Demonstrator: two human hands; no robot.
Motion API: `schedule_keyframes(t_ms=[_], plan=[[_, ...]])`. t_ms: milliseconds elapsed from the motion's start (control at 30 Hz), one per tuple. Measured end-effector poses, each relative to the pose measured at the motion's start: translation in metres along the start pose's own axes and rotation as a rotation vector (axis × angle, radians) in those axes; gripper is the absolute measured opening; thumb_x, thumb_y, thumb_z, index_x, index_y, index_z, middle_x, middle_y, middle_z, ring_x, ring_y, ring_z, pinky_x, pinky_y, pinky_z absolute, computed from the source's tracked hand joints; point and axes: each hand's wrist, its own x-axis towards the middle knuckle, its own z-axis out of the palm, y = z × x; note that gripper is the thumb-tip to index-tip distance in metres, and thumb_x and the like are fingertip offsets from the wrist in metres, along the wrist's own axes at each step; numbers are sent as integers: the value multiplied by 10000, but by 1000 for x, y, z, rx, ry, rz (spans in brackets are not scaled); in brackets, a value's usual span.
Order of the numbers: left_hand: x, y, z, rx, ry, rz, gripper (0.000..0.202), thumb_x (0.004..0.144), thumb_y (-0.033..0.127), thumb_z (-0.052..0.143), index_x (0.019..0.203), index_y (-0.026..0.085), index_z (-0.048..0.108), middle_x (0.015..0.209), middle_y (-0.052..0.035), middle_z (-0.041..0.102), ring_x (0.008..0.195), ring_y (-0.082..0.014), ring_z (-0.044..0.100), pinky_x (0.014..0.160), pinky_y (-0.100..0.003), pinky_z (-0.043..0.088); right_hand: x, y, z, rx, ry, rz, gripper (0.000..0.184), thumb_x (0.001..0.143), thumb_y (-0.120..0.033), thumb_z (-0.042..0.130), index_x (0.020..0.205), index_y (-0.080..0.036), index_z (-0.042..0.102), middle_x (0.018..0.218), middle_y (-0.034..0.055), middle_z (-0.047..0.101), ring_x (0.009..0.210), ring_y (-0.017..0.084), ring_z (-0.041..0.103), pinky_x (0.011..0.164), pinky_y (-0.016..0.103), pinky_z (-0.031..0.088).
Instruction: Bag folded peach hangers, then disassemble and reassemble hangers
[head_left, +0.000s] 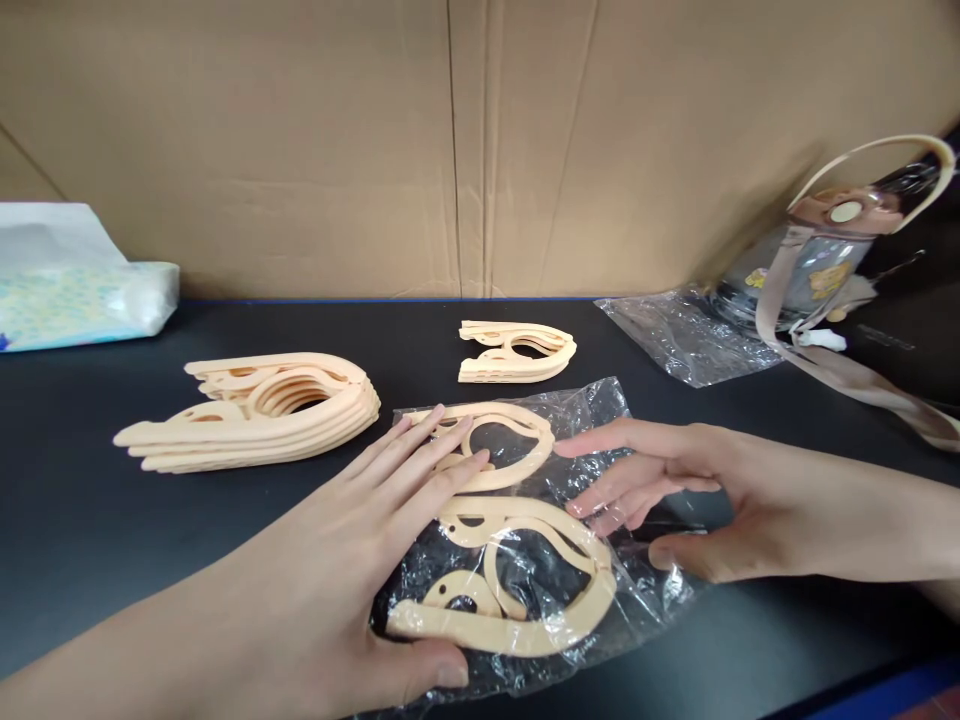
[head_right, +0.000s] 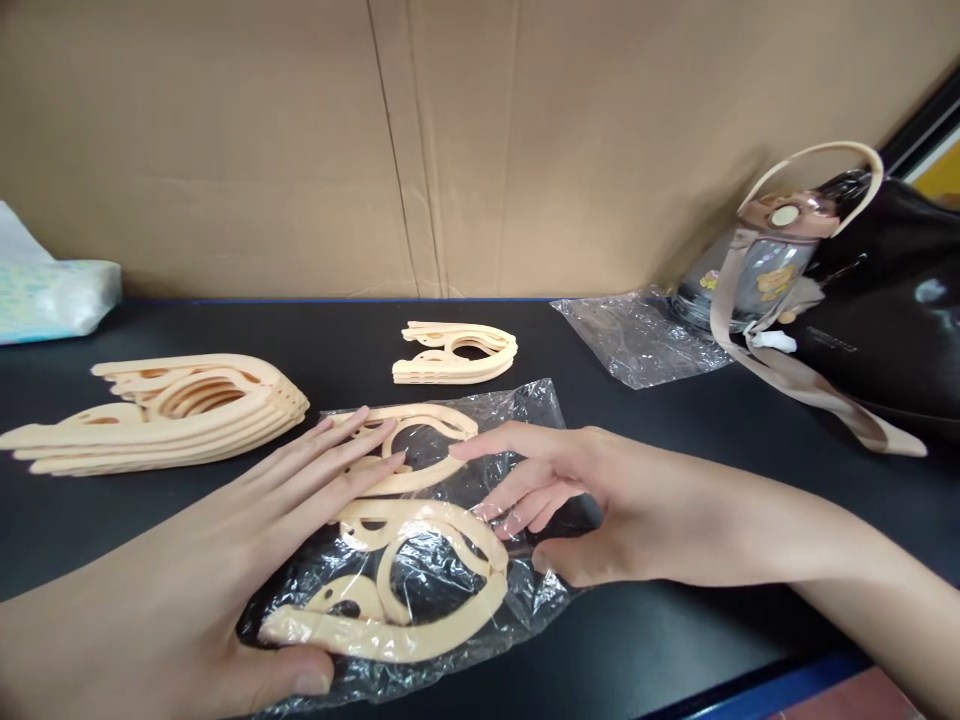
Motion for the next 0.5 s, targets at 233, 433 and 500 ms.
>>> schedule_keyframes(t_ms=[233,433,500], plan=[[0,-5,-5,43,-51,43,1051,786,722,635,1590,238,162,1645,-84,232,1504,-355,201,1166,-549,343,-2,0,-1,85,-91,145,757,884,-321,679,1553,-293,326,986,35,760,905,195,726,790,294,588],[-1,-2,-3,39,-32,7,1022,752,739,658,1567,276,251,1644,-66,240,1505,-363,193,1169,-578,319,-3,-4,-3,158,-86,156,809,875,-308,690,1572,-331,279,1075,51,747,982,208,718,873,321,584],[-1,0,-2,31,-22,-5,1027,736,734,676,1564,298,252,1650,-50,223,1508,-353,190,1173,-583,303,-4,-4,-4,159,-74,151,827,882,-317,687,1577,-363,242,1101,47,741,1012,219,710,886,331,583]])
